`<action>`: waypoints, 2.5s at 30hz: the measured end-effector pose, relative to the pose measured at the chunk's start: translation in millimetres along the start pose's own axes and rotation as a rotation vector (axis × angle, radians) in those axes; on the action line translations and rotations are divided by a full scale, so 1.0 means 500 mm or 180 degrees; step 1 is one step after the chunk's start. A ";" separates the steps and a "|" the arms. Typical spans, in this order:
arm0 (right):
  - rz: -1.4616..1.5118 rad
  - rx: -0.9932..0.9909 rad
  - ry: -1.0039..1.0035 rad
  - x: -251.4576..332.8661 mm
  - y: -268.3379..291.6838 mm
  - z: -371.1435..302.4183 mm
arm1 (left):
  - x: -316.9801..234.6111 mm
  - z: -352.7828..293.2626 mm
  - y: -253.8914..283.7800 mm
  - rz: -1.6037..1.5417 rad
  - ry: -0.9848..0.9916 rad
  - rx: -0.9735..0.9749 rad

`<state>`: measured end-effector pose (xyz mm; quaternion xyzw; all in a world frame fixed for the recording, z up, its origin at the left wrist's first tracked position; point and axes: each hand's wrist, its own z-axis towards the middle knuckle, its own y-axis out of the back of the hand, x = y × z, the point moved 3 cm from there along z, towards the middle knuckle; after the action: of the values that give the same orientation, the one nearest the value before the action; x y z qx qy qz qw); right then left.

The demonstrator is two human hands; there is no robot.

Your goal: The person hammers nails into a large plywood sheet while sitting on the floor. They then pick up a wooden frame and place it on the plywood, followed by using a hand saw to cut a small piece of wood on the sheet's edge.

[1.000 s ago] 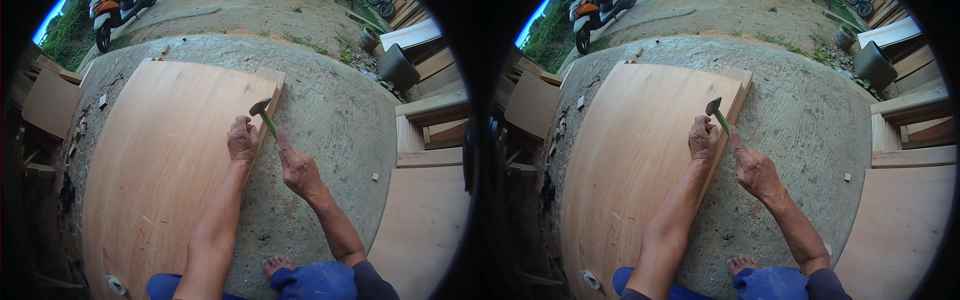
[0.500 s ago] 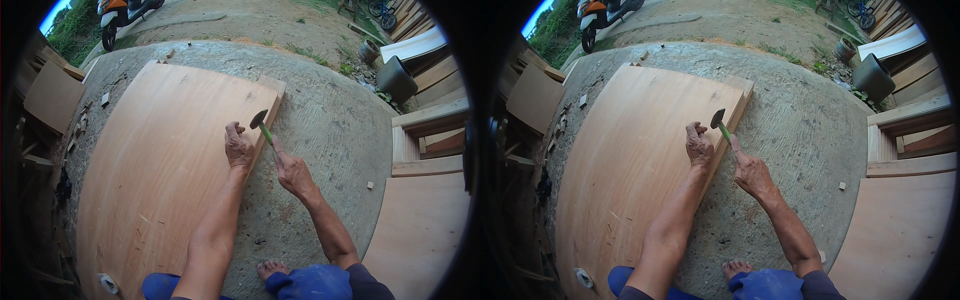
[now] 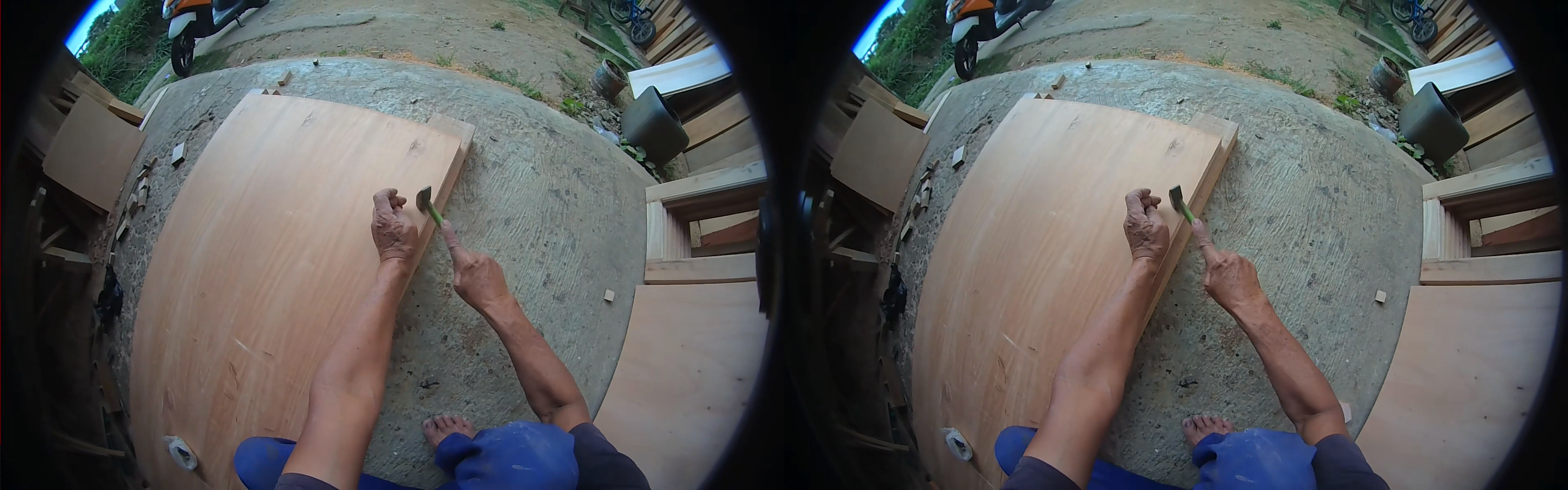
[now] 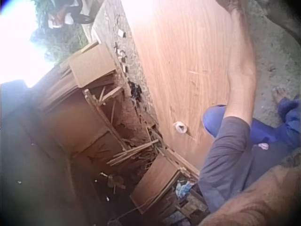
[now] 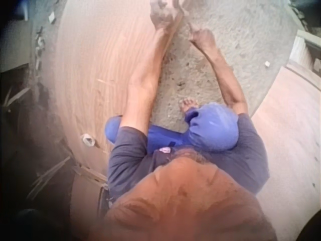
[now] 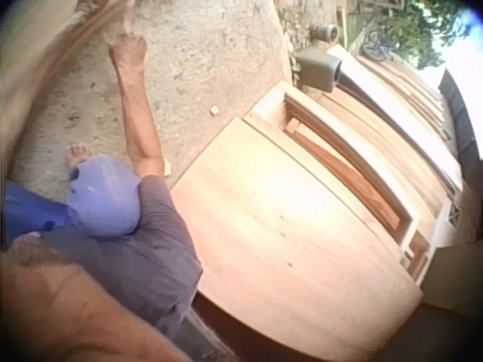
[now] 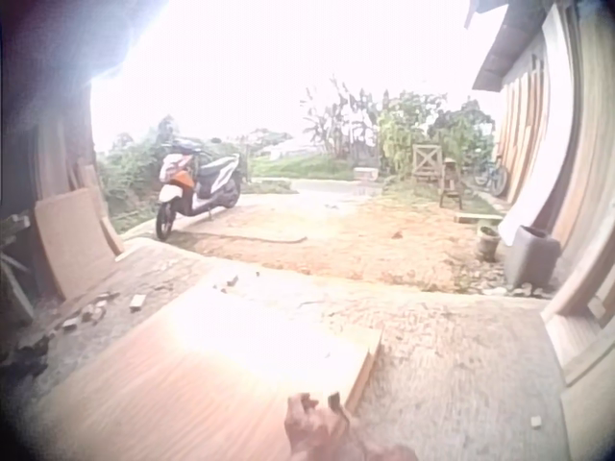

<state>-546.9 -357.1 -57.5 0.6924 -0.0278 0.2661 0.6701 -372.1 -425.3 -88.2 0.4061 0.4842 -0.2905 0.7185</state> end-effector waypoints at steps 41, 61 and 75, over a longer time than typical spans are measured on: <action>0.3488 -0.0270 -0.1437 -0.013 -0.178 -0.211 | 0.146 -0.324 0.904 0.2919 0.2427 -0.1726; 0.2437 -0.0399 -0.1197 -0.057 -0.171 -0.196 | 0.209 -0.278 0.906 0.3567 0.2190 -0.1173; 0.2369 -0.0399 -0.1246 -0.049 -0.172 -0.204 | -0.022 0.051 0.150 -0.1431 0.1184 0.0321</action>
<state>-567.7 -260.3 -150.1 0.6306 -0.4187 0.3512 0.5511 -303.7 -409.3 -50.1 0.3701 0.6703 -0.3866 0.5140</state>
